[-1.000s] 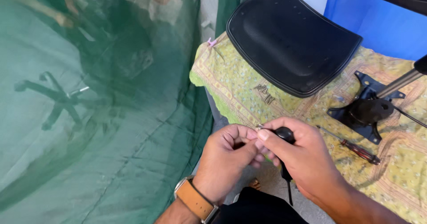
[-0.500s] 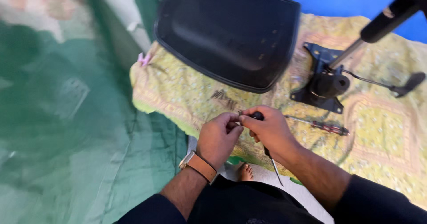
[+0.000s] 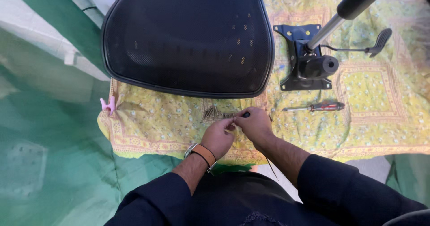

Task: The person uses a screwdriver to tighten screws on the underside of an office chair seat, securing a plastic bracket. The chair base and other parts are visible nearby on a patterned cloth.

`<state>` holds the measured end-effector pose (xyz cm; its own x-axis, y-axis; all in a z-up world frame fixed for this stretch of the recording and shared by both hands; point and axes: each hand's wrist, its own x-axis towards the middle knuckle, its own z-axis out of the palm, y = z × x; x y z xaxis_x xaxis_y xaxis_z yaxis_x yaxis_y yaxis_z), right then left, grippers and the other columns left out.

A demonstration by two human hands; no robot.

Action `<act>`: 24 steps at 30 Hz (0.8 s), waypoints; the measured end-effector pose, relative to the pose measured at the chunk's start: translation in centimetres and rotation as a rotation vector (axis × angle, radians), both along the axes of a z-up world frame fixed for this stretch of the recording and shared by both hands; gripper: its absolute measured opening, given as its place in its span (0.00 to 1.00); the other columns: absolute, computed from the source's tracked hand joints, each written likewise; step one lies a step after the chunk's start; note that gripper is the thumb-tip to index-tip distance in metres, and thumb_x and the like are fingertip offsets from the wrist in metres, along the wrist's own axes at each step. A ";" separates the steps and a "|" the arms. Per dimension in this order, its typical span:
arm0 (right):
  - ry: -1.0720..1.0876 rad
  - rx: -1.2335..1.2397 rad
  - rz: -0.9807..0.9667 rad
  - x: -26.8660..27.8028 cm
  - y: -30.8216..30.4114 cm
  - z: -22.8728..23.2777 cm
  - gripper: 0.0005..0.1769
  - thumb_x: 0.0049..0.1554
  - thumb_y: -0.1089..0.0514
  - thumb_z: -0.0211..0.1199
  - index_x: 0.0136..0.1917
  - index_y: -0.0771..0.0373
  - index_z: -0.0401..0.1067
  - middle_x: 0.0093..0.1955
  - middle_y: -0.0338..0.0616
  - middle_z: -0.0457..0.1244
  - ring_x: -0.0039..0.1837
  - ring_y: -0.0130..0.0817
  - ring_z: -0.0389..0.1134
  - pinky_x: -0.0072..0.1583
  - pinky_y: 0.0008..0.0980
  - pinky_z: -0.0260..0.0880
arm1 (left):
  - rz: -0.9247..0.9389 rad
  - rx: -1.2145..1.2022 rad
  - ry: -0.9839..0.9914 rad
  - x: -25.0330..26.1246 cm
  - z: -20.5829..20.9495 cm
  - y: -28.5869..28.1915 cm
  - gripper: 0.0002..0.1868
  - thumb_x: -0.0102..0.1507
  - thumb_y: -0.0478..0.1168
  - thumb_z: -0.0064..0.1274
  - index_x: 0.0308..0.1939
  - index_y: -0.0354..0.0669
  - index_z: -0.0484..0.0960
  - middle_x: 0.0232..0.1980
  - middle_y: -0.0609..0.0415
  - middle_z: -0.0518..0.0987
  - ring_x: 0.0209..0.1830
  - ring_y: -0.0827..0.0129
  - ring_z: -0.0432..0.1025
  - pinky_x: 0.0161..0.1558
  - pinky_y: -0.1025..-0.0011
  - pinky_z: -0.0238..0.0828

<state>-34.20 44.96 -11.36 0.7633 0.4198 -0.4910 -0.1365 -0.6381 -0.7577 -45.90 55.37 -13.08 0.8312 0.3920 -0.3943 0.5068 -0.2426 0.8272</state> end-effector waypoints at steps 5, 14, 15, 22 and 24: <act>-0.045 -0.213 -0.035 -0.5 0.6 -1.0 0.11 0.49 0.55 0.73 0.45 0.61 0.81 0.41 0.46 0.72 0.42 0.35 0.74 0.48 0.35 0.73 | -0.124 -0.032 -0.021 -0.3 0.1 1.7 0.31 0.56 0.31 0.48 0.65 0.46 0.76 0.51 0.52 0.83 0.43 0.63 0.79 0.47 0.67 0.76; 0.203 -0.070 -0.147 -1.2 -0.1 -0.8 0.12 0.52 0.58 0.70 0.47 0.67 0.78 0.36 0.46 0.69 0.35 0.31 0.67 0.37 0.33 0.68 | -0.197 -0.077 0.091 -1.2 0.0 2.7 0.23 0.63 0.39 0.52 0.64 0.46 0.78 0.47 0.52 0.85 0.44 0.66 0.79 0.47 0.68 0.76; 0.199 -0.042 -0.159 -1.2 -0.4 -0.5 0.11 0.52 0.59 0.69 0.48 0.67 0.78 0.36 0.45 0.69 0.35 0.30 0.67 0.36 0.32 0.67 | -0.196 -0.096 0.068 -1.3 -0.1 2.9 0.23 0.63 0.39 0.52 0.63 0.44 0.78 0.47 0.52 0.85 0.44 0.68 0.79 0.47 0.69 0.76; 0.143 0.111 -0.357 -0.3 -3.8 2.9 0.11 0.53 0.59 0.68 0.47 0.66 0.76 0.36 0.43 0.66 0.34 0.29 0.64 0.34 0.30 0.63 | -0.212 -0.215 0.059 -1.4 2.0 3.2 0.17 0.63 0.39 0.54 0.55 0.42 0.82 0.44 0.56 0.84 0.38 0.71 0.78 0.41 0.70 0.77; 0.126 0.193 -0.471 -0.1 -5.4 4.2 0.11 0.54 0.59 0.67 0.48 0.67 0.75 0.36 0.42 0.65 0.34 0.28 0.63 0.34 0.29 0.62 | -0.204 -0.254 0.071 -1.0 3.2 2.8 0.16 0.63 0.39 0.54 0.54 0.42 0.82 0.43 0.57 0.83 0.36 0.72 0.77 0.39 0.70 0.76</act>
<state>-34.31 39.55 -7.15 0.8309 0.1371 -0.5392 -0.4731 -0.3360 -0.8144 -46.94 58.20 -9.85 0.8496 0.1020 -0.5175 0.5273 -0.1358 0.8388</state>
